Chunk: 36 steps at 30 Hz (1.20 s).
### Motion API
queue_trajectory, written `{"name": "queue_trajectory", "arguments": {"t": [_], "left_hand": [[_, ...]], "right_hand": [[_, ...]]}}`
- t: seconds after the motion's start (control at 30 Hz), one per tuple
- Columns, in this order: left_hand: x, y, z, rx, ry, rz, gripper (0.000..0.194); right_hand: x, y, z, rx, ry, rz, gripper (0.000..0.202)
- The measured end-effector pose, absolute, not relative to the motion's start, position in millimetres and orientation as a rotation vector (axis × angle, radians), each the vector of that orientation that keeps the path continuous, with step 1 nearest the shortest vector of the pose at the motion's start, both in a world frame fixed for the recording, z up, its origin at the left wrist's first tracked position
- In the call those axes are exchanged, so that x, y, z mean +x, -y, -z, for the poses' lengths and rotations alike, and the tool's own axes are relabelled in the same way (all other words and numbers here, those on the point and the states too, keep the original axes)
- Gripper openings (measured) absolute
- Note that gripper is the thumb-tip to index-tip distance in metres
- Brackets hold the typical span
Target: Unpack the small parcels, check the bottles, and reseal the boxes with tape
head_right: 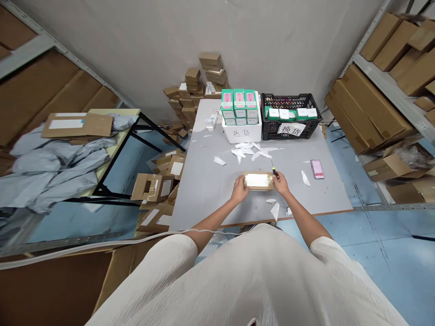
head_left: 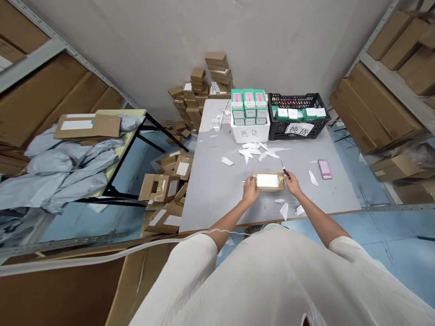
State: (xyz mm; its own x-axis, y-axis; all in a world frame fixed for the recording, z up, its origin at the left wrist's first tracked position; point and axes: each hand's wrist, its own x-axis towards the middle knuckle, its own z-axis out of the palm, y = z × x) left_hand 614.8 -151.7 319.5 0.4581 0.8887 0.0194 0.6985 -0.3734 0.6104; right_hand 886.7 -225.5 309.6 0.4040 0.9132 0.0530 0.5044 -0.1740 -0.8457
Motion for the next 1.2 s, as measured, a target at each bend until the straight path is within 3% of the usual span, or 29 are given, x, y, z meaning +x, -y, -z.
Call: {"name": "queue_trajectory", "arguments": {"t": [0.1, 0.27, 0.5, 1.2], "left_hand": [[605, 160, -319, 2.425, -1.182, -0.362, 0.055], [591, 170, -321, 2.659, -1.028, -0.237, 0.066], [587, 172, -325, 2.718, -1.053, -0.221, 0.067], [579, 167, -317, 2.732, -0.979, -0.198, 0.069]], "right_hand": [[887, 229, -322, -1.851, 1.261, -0.611, 0.058], [876, 225, -353, -1.907, 1.675, -0.651, 0.047], [841, 203, -388, -2.057, 2.181, -0.571, 0.043], [807, 188, -423, -2.170, 2.461, -0.428, 0.038]]}}
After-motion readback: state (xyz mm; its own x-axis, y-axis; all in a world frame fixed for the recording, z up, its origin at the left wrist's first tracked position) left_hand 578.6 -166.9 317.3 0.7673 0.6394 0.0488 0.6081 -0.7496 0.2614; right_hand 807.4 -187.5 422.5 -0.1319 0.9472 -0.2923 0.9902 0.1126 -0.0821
